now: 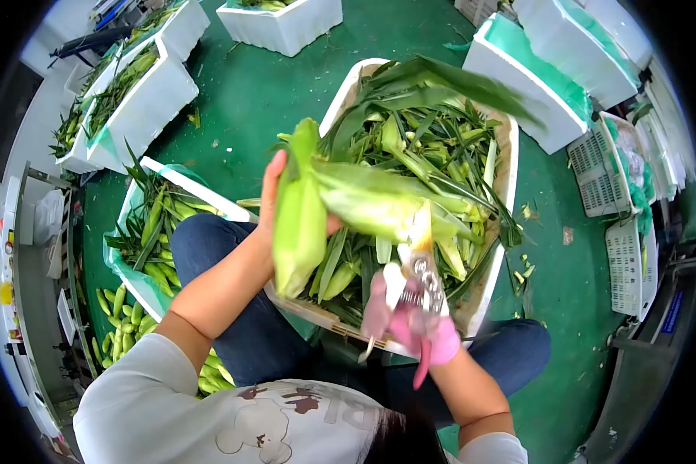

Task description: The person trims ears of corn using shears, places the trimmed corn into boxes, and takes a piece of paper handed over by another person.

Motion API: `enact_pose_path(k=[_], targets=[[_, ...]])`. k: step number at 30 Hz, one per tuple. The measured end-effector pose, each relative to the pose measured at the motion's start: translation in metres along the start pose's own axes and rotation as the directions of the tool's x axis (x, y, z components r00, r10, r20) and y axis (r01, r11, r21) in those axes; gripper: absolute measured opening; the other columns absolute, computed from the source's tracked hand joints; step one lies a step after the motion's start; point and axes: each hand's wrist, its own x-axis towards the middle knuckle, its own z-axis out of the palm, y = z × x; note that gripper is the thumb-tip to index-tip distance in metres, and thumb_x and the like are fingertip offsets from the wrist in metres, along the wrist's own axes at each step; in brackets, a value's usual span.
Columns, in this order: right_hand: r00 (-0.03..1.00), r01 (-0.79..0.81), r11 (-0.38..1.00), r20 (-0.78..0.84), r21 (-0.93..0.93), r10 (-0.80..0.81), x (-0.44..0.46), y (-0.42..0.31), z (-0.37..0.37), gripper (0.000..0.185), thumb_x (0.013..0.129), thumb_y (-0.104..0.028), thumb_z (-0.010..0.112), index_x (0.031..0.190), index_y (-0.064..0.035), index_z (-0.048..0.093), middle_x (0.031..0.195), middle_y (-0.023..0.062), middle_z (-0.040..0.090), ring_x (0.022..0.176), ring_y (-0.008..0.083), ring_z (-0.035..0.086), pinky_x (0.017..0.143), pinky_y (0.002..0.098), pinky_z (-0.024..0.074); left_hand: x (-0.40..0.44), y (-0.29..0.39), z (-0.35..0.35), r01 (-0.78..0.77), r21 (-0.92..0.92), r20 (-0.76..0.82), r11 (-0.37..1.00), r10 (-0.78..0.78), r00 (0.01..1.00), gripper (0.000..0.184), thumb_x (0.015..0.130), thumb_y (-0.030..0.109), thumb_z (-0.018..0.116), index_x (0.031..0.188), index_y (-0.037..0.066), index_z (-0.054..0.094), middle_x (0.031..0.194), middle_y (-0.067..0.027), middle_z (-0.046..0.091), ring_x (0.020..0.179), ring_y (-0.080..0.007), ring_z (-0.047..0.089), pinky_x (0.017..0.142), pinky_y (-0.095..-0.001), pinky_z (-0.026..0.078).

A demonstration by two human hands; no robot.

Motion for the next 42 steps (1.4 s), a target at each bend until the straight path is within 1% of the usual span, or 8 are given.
enact_pose_path(k=[6,17,19,25,27,31,37,42], targets=[[0.987,-0.009,0.783,-0.132,-0.621,-0.093,0.019,-0.043,-0.003,0.057,0.077,-0.022,0.071,0.125,0.001,0.052,0.087,0.0101,0.066,0.077,0.0181,0.064,0.071,0.0304,0.0512,0.016,-0.032,-0.016,0.268,0.149,-0.585,0.952,-0.134,0.8,0.06,0.086,0.055,0.069,0.12,0.008,0.056,0.093,-0.0124,0.068,0.078,-0.0248,0.068,0.072,-0.039,0.061],[0.62,-0.124,0.992,-0.779,0.027,0.099,0.058,-0.042,-0.11,0.009,0.087,-0.008,0.056,0.094,-0.0054,0.051,0.091,0.01,0.057,0.082,0.0238,0.056,0.084,0.0421,0.051,0.005,-0.029,0.004,0.093,0.502,-0.402,0.86,0.137,0.905,0.074,0.085,0.056,0.066,0.139,0.011,0.045,0.121,-0.008,0.06,0.109,-0.0199,0.059,0.095,-0.0423,0.051],[0.916,-0.209,0.971,-0.326,0.113,0.235,0.033,-0.027,-0.097,0.017,0.086,-0.007,0.058,0.102,-0.0032,0.054,0.095,0.0105,0.059,0.084,0.0224,0.058,0.083,0.0429,0.0512,0.005,-0.032,0.008,0.095,0.714,-0.389,0.694,0.279,0.878,0.076,0.082,0.036,0.08,0.141,0.009,0.041,0.121,-0.005,0.059,0.109,-0.0169,0.058,0.094,-0.0362,0.051],[0.947,0.037,0.953,-0.315,0.301,0.063,0.013,-0.006,-0.032,0.053,0.088,-0.023,0.064,0.133,0.0002,0.049,0.123,0.0169,0.059,0.113,0.0294,0.059,0.101,0.0456,0.0468,0.018,-0.051,0.001,0.007,0.919,-0.125,0.394,0.274,0.954,0.079,0.076,0.016,0.084,0.14,-0.002,0.041,0.131,-0.0089,0.052,0.121,-0.0181,0.052,0.103,-0.0324,0.042],[0.944,-0.144,0.952,-0.25,0.271,0.214,-0.001,0.004,-0.043,0.064,0.082,-0.032,0.069,0.135,-0.0026,0.048,0.128,0.0147,0.058,0.117,0.0324,0.057,0.107,0.047,0.0417,0.023,-0.042,-0.005,-0.082,0.967,0.123,-0.242,0.16,0.98,0.074,0.076,0.022,0.083,0.135,-0.003,0.047,0.148,-0.0125,0.038,0.134,-0.021,0.042,0.109,-0.0357,0.037],[0.892,-0.404,0.882,-0.317,-0.243,0.321,-0.022,-0.004,-0.038,0.061,0.08,-0.027,0.068,0.133,-0.0033,0.048,0.119,0.0127,0.06,0.12,0.0313,0.057,0.105,0.0459,0.044,0.022,-0.052,-0.035,0.115,0.945,-0.052,-0.307,0.207,0.977,0.071,0.076,0.024,0.078,0.132,-0.003,0.046,0.134,-0.0179,0.05,0.123,-0.0274,0.052,0.103,-0.036,0.042],[0.897,-0.439,0.869,0.068,0.229,0.436,-0.043,0.002,-0.013,0.067,0.078,-0.018,0.067,0.138,-0.0036,0.043,0.126,0.0181,0.058,0.126,0.0369,0.052,0.111,0.0458,0.0357,0.04,-0.067,-0.04,0.283,0.857,-0.074,-0.43,0.44,0.895,0.057,0.075,0.027,0.077,0.114,0.001,0.045,0.097,-0.0212,0.065,0.09,-0.0362,0.066,0.082,-0.0409,0.051],[0.968,-0.111,0.846,-0.25,-0.522,-0.027,-0.039,-0.027,-0.013,0.044,0.078,-0.009,0.066,0.12,-0.0032,0.053,0.098,0.0065,0.064,0.094,0.0174,0.063,0.084,0.0332,0.0516,0.042,-0.067,-0.05,-0.05,0.836,0.251,-0.546,0.3,0.921,0.06,0.07,0.014,0.082,0.12,0.005,0.049,0.141,-0.0163,0.044,0.129,-0.0376,0.041,0.107,-0.0449,0.036]])
